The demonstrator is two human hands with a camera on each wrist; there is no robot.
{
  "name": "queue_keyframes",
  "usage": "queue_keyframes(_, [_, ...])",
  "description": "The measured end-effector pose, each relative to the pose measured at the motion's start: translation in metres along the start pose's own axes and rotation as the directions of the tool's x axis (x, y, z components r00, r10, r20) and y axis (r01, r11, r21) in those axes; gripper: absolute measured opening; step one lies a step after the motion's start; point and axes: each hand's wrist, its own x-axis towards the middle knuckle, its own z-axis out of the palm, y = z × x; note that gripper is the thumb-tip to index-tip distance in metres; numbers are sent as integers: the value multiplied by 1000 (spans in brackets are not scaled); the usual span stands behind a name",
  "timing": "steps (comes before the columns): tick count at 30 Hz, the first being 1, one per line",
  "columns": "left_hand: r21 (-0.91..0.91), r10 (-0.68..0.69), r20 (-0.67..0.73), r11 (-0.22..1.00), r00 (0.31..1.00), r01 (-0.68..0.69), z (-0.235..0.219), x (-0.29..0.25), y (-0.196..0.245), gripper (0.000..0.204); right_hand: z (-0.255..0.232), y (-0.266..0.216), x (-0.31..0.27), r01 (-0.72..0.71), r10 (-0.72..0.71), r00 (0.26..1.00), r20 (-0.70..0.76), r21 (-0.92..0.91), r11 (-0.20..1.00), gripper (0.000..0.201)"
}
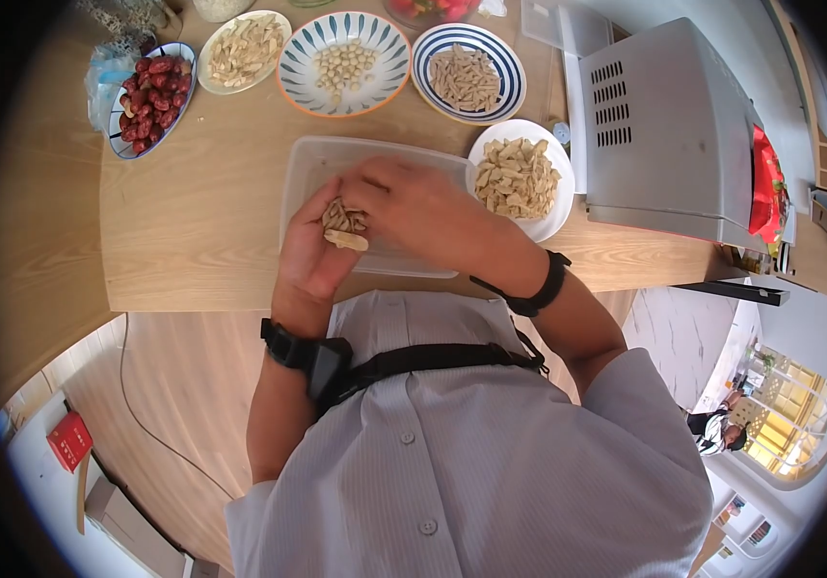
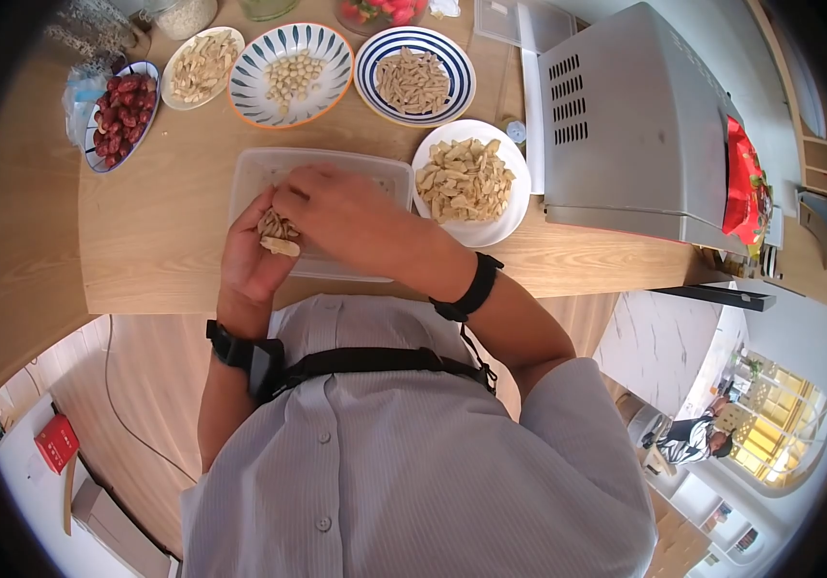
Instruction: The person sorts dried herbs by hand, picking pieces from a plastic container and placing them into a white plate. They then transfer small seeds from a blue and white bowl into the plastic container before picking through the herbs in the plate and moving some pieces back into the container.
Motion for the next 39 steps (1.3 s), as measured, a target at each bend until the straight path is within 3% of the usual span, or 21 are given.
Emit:
queue_keyframes(7, [-27,-23,18,999,1000,23,1,2,0,38,0,0,0,-18,19,999,43,-39,999,27])
queue_keyframes(10, [6,-27,-18,1000,999,28,3,1,1,30,0,3,-1,3,-1,999,51,-47,999,27])
queue_keyframes(16, [-2,-22,-21,1000,1000,22,19,-1,1,31,-17,10,4,189,-188,982,13,-38,981,29])
queue_keyframes(22, [-68,-62,55,995,997,66,3,2,0,35,-16,12,2,119,-89,981,170,-174,978,30])
queue_keyframes(25, [-37,-49,-11,998,999,48,4,1,2,32,-10,17,2,153,-145,988,60,-153,976,36])
queue_keyframes(34, [-35,-26,-5,999,1000,26,15,1,-1,38,-10,29,0,8,8,997,-73,219,976,24])
queue_keyframes(39, [-7,-15,-17,1000,1000,15,20,2,-2,47,-17,28,-3,-176,195,981,-7,398,900,16])
